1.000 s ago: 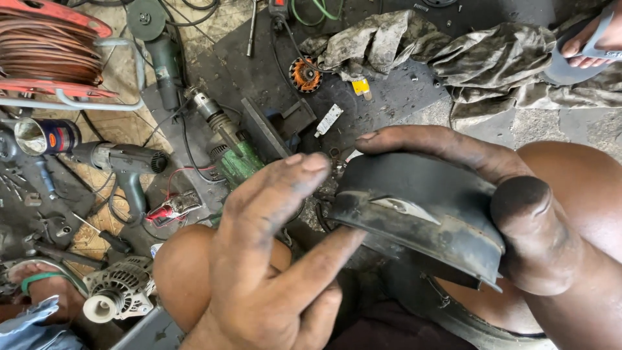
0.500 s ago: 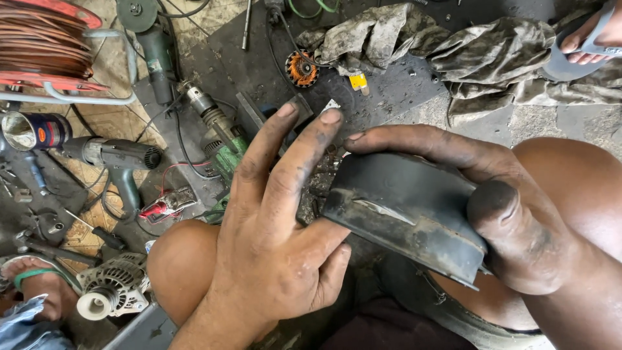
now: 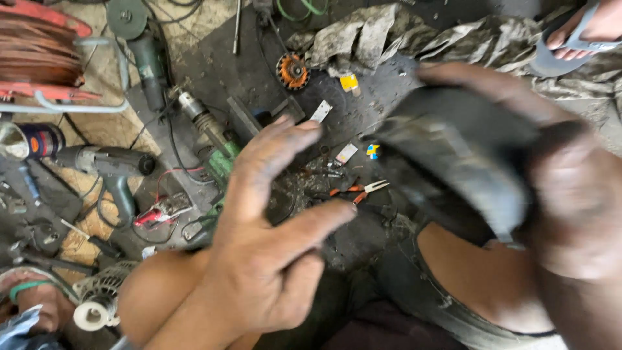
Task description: Repairing a motor component by applying glue and assembling small parts on a workshop floor.
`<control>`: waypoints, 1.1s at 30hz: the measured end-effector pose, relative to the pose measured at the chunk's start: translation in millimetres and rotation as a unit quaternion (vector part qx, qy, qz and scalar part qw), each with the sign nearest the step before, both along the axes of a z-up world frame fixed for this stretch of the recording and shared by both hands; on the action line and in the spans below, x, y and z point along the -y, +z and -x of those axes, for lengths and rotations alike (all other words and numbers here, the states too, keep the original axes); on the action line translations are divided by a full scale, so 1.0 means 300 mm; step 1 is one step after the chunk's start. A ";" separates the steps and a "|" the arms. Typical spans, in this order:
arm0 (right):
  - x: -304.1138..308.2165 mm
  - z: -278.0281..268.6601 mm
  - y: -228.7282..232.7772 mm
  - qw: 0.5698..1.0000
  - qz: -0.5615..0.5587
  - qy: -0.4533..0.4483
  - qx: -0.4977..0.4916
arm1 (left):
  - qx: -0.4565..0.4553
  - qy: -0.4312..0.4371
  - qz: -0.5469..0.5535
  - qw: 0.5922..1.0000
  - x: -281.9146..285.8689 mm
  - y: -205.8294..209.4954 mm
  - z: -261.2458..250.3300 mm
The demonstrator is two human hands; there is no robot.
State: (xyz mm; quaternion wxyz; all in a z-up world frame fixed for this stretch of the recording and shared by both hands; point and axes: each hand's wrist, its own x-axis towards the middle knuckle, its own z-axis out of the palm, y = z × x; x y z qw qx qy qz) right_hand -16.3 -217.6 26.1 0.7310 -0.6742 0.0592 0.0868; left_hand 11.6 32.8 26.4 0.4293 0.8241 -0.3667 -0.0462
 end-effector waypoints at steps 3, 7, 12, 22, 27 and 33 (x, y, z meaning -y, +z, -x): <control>0.150 0.200 -0.319 0.974 0.114 -0.156 -0.118 | -0.042 -0.011 -0.022 0.999 -0.021 -0.024 -0.030; -0.001 0.503 -0.590 0.471 0.704 -0.475 -0.238 | -0.025 -0.035 -0.133 0.990 -0.004 -0.266 -0.009; 0.020 0.338 -0.040 0.664 0.725 0.175 0.055 | -0.120 0.009 -0.192 0.974 0.152 -0.845 0.104; 0.453 0.203 -0.498 0.976 -0.036 -0.184 -0.115 | -0.154 0.108 -0.234 0.954 0.347 -1.311 0.153; 0.456 0.154 -0.574 0.982 -0.060 -0.147 -0.105 | -0.129 0.046 -0.257 0.957 0.354 -1.311 0.100; 0.459 0.167 -0.585 0.985 -0.042 -0.131 -0.101 | -0.121 -0.030 -0.307 0.944 0.349 -1.320 0.067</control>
